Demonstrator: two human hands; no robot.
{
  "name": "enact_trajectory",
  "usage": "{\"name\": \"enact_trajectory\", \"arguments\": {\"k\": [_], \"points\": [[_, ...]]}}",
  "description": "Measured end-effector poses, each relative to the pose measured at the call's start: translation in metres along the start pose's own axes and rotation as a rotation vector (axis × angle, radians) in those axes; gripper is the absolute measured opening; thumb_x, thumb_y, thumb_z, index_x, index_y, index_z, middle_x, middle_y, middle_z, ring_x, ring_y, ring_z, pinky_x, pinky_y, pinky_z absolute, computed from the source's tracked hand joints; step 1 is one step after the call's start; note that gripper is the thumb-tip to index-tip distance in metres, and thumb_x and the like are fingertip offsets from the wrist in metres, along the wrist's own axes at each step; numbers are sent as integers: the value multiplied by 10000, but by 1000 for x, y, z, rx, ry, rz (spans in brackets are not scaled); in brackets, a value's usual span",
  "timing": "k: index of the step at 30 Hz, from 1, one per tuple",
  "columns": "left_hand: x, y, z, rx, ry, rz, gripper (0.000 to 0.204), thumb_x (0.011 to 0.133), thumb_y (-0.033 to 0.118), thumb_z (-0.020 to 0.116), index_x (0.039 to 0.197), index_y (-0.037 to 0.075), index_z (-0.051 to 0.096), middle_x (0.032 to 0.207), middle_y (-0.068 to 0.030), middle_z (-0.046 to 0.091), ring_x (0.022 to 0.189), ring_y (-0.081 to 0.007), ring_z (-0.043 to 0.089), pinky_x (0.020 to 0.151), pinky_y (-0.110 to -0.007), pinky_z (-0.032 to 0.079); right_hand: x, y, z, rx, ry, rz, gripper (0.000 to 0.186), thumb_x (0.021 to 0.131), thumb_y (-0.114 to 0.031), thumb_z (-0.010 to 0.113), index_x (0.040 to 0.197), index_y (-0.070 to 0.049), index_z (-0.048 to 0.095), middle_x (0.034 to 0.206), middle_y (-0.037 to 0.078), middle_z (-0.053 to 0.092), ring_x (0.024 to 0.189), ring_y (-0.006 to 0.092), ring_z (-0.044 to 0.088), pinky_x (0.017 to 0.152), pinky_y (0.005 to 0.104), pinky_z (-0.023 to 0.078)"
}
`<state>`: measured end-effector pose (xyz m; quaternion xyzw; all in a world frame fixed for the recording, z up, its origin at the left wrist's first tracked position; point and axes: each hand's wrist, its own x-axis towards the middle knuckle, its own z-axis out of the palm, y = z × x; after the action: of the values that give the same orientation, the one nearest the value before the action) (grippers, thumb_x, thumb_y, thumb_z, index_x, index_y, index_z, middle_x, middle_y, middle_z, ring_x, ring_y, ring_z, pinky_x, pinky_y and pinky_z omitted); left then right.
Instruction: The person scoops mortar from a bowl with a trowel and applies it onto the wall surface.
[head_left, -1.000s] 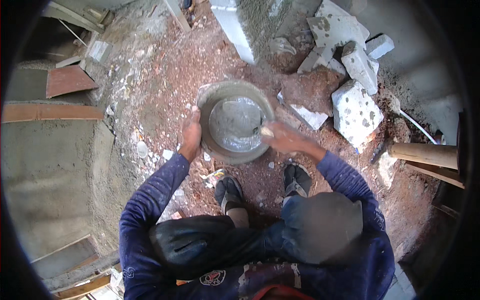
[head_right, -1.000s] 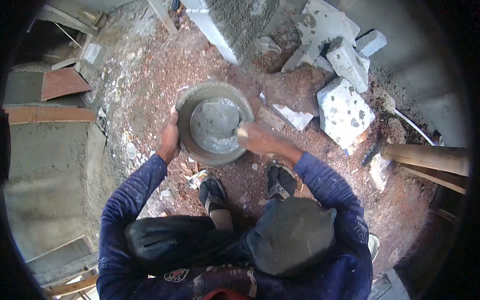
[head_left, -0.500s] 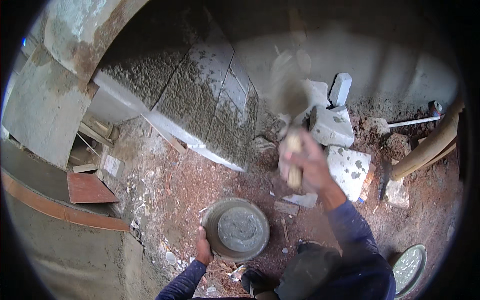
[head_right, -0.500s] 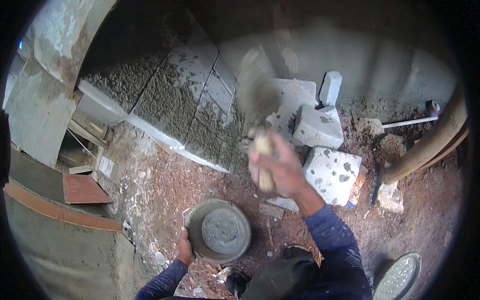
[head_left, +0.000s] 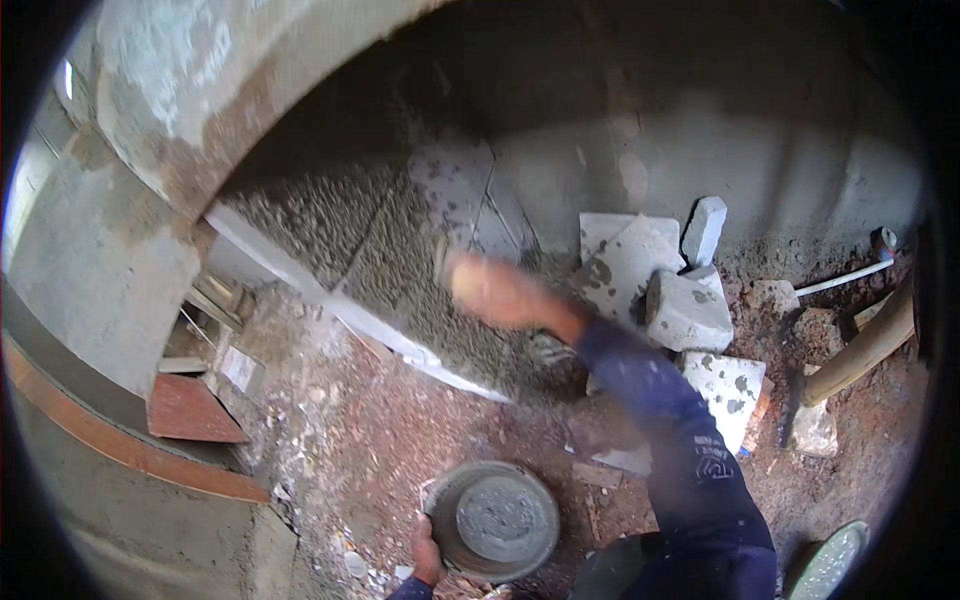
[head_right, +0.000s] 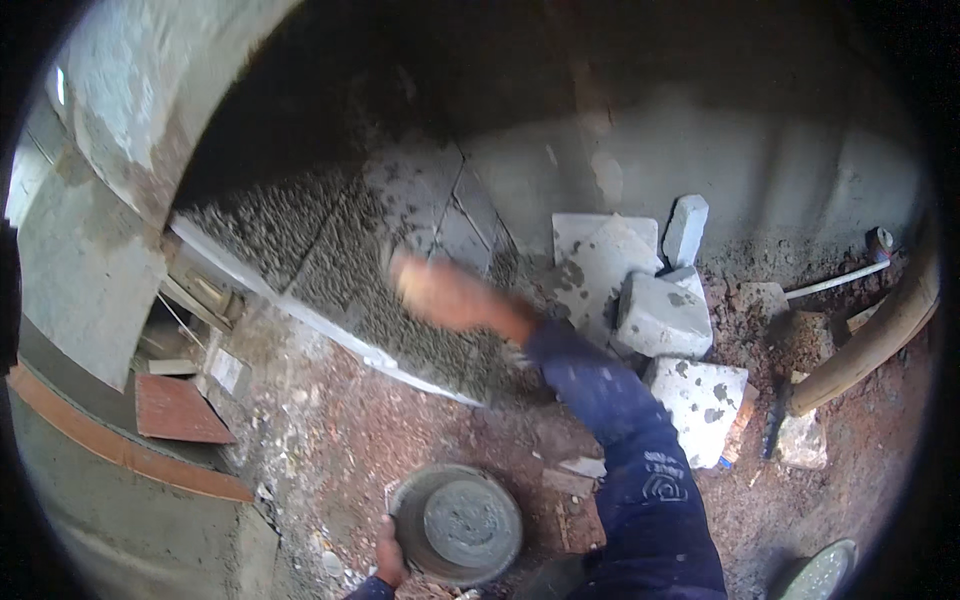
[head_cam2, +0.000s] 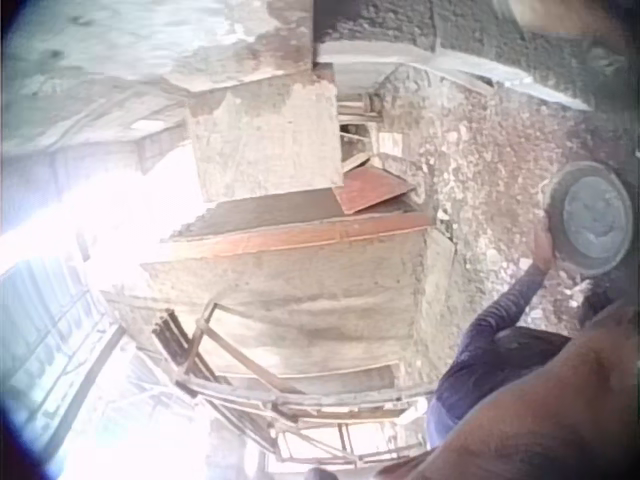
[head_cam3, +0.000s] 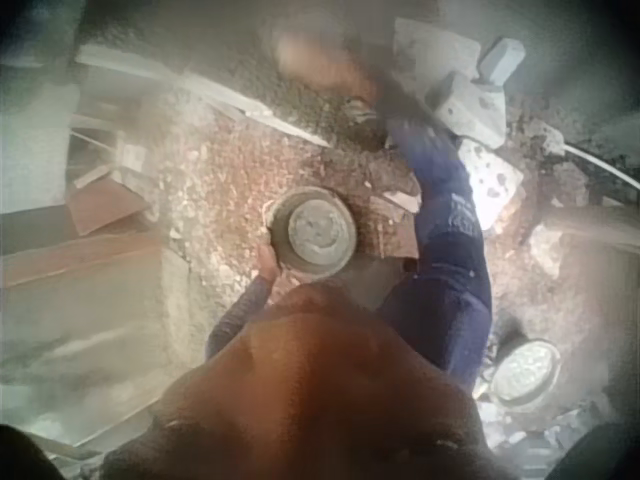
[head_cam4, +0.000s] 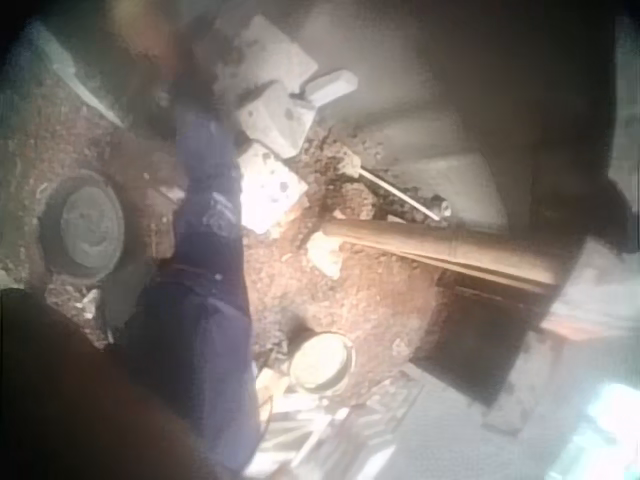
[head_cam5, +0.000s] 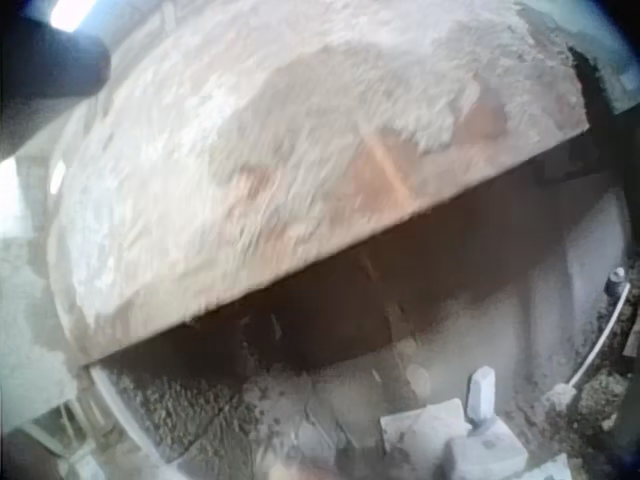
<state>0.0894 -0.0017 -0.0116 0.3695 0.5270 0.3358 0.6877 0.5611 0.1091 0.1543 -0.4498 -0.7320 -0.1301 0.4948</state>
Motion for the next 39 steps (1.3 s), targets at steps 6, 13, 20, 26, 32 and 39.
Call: {"name": "enact_trajectory", "arguments": {"k": [6,13,20,26,32,39], "points": [[23,-23,-11,351,-8,168,513,1038,369,370,1296,-49,518,1276,-146,578,1154,-256,538,1035,-365,378,-151,-166,-36,482,-396,400,287,878,-221,605,1079,-24,547,981,171,597,895,333,620,763,430,490],[-6,35,72,524,51,347,510,1015,406,444,1195,-52,574,1110,-123,621,967,-210,533,884,-377,427,-180,-207,-30,75,-812,344,181,830,-167,566,847,10,598,765,193,627,722,382,633,645,467,509],[-12,25,74,350,106,218,461,1010,361,478,1239,-27,575,1099,-98,618,1013,-170,531,912,-316,426,-192,-232,4,320,-1111,855,392,888,-220,560,1117,98,557,1102,255,621,1022,379,625,819,425,519],[-12,27,71,315,52,136,520,1006,409,473,1266,-34,557,1166,-81,600,1064,-164,519,953,-324,412,-251,-235,-10,249,-998,747,606,954,-385,541,1385,19,408,1145,257,592,1053,323,605,929,423,485],[18,-4,20,315,-63,156,506,1028,370,392,1320,-29,501,1297,-122,563,1175,-219,539,1032,-367,408,-200,-241,-40,1735,-457,1591,340,951,-128,555,1258,-37,444,765,-27,455,575,71,437,447,209,382],[20,13,30,143,-108,27,525,1025,435,398,1265,-10,538,1223,-90,591,1075,-195,568,966,-351,441,-128,-189,-127,1176,430,978,442,909,-62,529,1315,-36,355,809,35,500,595,120,531,488,267,484]]}}
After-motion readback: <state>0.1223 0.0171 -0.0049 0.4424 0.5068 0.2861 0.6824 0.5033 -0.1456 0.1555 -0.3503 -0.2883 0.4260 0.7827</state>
